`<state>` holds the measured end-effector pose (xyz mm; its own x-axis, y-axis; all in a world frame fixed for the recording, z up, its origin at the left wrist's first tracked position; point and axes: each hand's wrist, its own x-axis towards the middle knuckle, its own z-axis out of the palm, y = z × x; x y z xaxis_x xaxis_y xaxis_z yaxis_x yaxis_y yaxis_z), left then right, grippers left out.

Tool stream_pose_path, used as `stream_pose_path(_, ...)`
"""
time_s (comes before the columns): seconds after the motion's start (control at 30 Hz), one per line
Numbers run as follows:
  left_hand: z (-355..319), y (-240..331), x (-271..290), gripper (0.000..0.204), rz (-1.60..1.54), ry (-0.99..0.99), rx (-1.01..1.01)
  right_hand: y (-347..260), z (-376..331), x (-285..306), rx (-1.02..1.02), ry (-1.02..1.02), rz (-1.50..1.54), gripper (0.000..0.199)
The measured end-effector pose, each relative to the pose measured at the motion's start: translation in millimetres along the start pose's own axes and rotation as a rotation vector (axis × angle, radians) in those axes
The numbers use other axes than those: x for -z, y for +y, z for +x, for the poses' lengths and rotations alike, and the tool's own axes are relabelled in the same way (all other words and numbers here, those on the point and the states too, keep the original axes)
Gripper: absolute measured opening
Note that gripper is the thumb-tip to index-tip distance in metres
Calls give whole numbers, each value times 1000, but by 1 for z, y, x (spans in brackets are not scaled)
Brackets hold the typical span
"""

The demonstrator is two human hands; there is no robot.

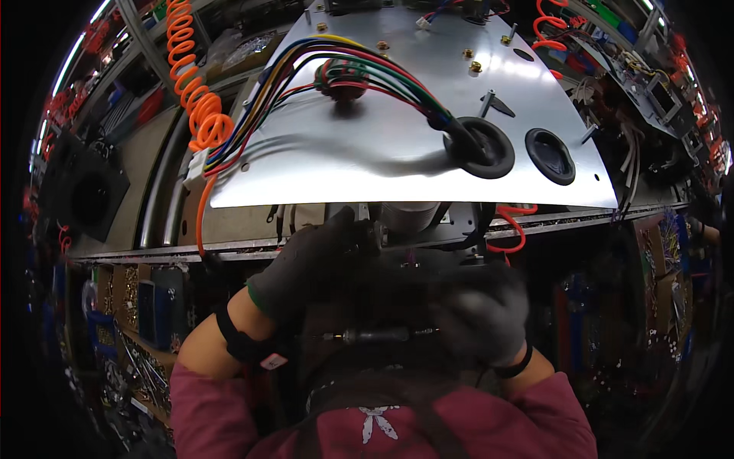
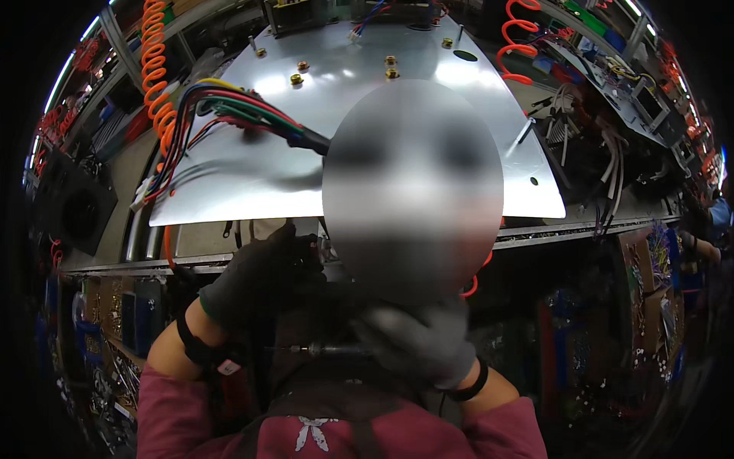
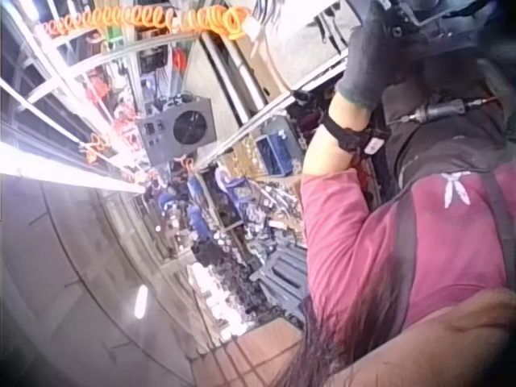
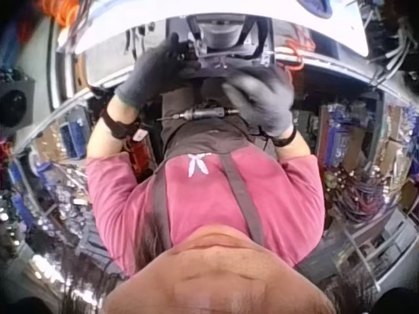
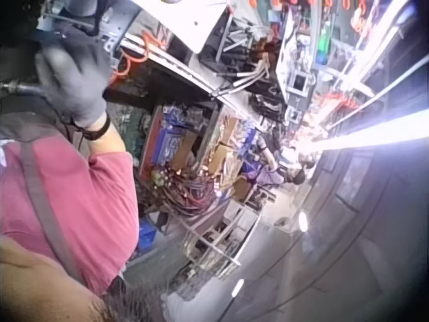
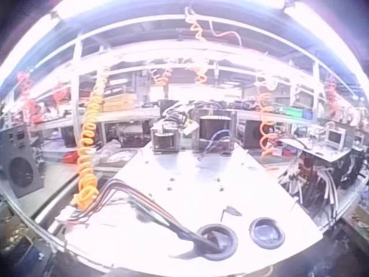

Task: Wiring and assembling components into a power inverter chassis on an assembly line.

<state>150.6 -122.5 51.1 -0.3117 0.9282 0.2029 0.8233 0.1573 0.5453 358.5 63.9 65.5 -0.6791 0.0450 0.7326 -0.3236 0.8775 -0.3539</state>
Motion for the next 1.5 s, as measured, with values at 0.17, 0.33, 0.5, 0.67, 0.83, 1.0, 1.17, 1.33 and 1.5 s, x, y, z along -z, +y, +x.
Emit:
stream_pose_path(0.17,-2,16,1,50,-1403,30,658,-6,32,-41,-42,-188,63,29)
stream_pose_path(0.33,4,19,14,54,-1582,-96,814,-8,50,-60,64,-275,-123,32)
stream_pose_path(0.5,2,42,18,57,-1627,-22,840,-9,51,-65,-4,-416,-140,29)
stream_pose_path(0.67,9,46,12,57,-1773,15,849,-8,44,-69,32,-366,-65,24)
stream_pose_path(0.83,-7,2,-8,53,-1224,13,706,-5,43,-76,56,-379,-73,19)
stream_pose_path(1.0,-24,-25,-24,62,-502,158,87,0,48,-77,114,-572,-133,26)
stream_pose_path(1.17,-15,-9,-8,58,-638,20,230,-5,52,-62,81,-451,-101,26)
stream_pose_path(1.33,-1,21,2,44,-1022,29,657,-5,42,-44,-162,-122,-286,25)
stream_pose_path(1.5,4,35,-4,39,-865,145,613,4,36,-55,-434,-139,-179,24)
